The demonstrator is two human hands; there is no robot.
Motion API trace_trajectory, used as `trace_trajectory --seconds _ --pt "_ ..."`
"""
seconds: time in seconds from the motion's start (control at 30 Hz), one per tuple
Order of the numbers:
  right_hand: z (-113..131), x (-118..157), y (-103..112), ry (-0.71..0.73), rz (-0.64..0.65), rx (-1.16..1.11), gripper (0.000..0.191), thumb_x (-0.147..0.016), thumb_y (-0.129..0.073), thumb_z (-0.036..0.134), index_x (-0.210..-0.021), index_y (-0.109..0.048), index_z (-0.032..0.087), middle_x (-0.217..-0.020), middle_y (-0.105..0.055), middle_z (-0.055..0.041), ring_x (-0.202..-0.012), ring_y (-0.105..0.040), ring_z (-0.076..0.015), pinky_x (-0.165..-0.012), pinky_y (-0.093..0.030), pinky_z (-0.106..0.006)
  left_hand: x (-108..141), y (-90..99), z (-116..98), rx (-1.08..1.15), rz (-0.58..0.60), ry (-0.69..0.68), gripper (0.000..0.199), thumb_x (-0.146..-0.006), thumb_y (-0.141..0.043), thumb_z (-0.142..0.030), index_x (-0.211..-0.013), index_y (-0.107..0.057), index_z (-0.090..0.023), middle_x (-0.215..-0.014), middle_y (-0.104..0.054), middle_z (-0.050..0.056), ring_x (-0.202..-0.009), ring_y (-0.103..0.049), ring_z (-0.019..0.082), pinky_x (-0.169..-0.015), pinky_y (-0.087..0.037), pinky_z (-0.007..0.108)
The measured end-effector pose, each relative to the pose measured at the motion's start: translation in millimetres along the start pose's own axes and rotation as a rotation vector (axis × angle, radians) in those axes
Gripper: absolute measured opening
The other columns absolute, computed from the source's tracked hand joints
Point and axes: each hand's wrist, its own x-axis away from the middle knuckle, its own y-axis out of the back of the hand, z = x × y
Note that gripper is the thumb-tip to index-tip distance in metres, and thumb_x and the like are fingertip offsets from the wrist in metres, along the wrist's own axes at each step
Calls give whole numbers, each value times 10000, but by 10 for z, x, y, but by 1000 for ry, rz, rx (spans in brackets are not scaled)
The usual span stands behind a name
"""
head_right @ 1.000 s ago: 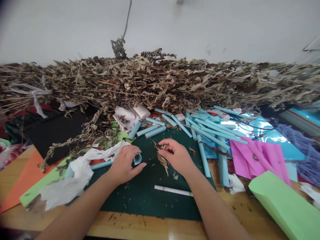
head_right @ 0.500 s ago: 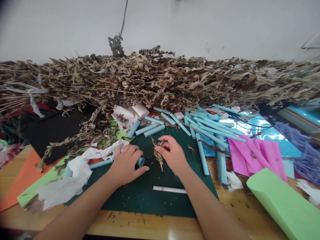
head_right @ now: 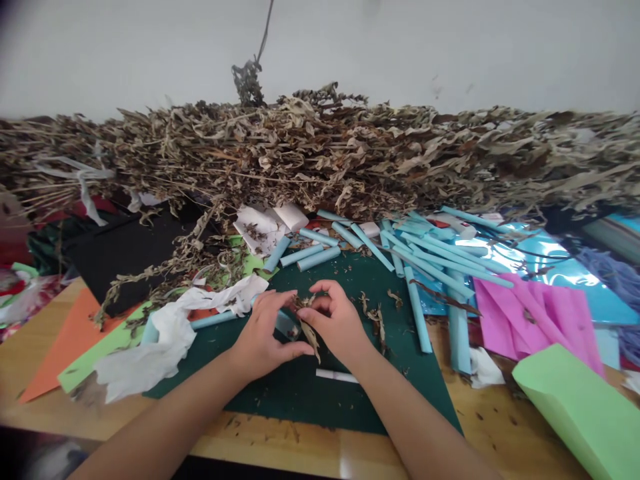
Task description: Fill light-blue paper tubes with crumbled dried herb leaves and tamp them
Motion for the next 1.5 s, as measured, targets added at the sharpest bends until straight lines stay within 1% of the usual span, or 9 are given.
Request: trace_trajectory --seconds 0.1,0.33,0.47,0.7,0.87,1.03,1.17,1.3,1.5 --pt "-29 -23 -30 -33 -15 -95 287 -590 -616 257 -782 -411 200 -528 -530 56 -507 -521 -110 -505 -392 -236 -14 16 16 34 -9 -32 618 -602 -543 -541 -1061 -393 -156 -907 -569 108 -872 -512 232 -814 -362 421" --pt "-48 -31 -58 -69 -80 -248 249 -551 -667 282 -627 -451 182 -541 -580 31 -500 -533 -96 -470 -398 -204 2 6 45 52 54 -67 639 -577 -622 -455 -1085 -394 -141 -958 -542 118 -914 -492 217 -802 -405 374" --pt "-52 -12 -98 -82 -88 -280 246 -533 -684 290 -591 -474 176 -517 -586 27 -492 -543 -107 -462 -414 -213 -18 -13 43 123 -17 -10 437 -628 -627 -302 -1001 -469 -137 -927 -538 106 -889 -500 196 -772 -429 344" --pt "-72 2 -126 -21 -84 -253 179 -538 -676 271 -565 -527 176 -542 -586 25 -527 -534 -100 -550 -443 -235 -79 7 95 407 -137 187 85 -706 -548 -215 -750 -577 -148 -759 -533 50 -729 -531 130 -664 -447 268" --pt "-54 22 -87 10 -33 -170 136 -570 -652 264 -648 -581 179 -600 -613 -2 -573 -564 -127 -570 -463 -264 -91 1 129 671 -149 363 88 -659 -590 -228 -649 -572 -142 -703 -536 32 -694 -518 131 -629 -429 262" --pt "8 47 -55 56 48 -40 134 -602 -622 244 -719 -611 180 -680 -639 -20 -633 -596 -150 -627 -483 -298 -82 -33 152 1121 -148 634 189 -598 -640 -249 -575 -491 -134 -616 -496 -26 -555 -467 77 -538 -384 215" --pt "-8 63 -47 121 44 71 131 -612 -608 244 -721 -569 183 -662 -620 -11 -618 -588 -144 -600 -485 -285 -70 -48 139 1338 -47 635 206 -609 -641 -207 -536 -467 -124 -540 -493 -42 -524 -454 59 -531 -358 195" --pt "-36 63 -24 191 28 206 150 -648 -582 255 -779 -549 189 -674 -596 -18 -611 -570 -148 -582 -477 -291 -78 -24 101 1381 1 638 214 -600 -652 -196 -512 -476 -114 -502 -511 -38 -512 -466 55 -531 -359 187" --pt "51 38 53 321 60 401 177 -640 -598 229 -816 -613 229 -855 -567 -56 -747 -539 -183 -651 -459 -313 -95 30 73 1330 163 878 316 -504 -701 -325 -509 -478 -101 -468 -541 -27 -445 -511 69 -492 -394 199"
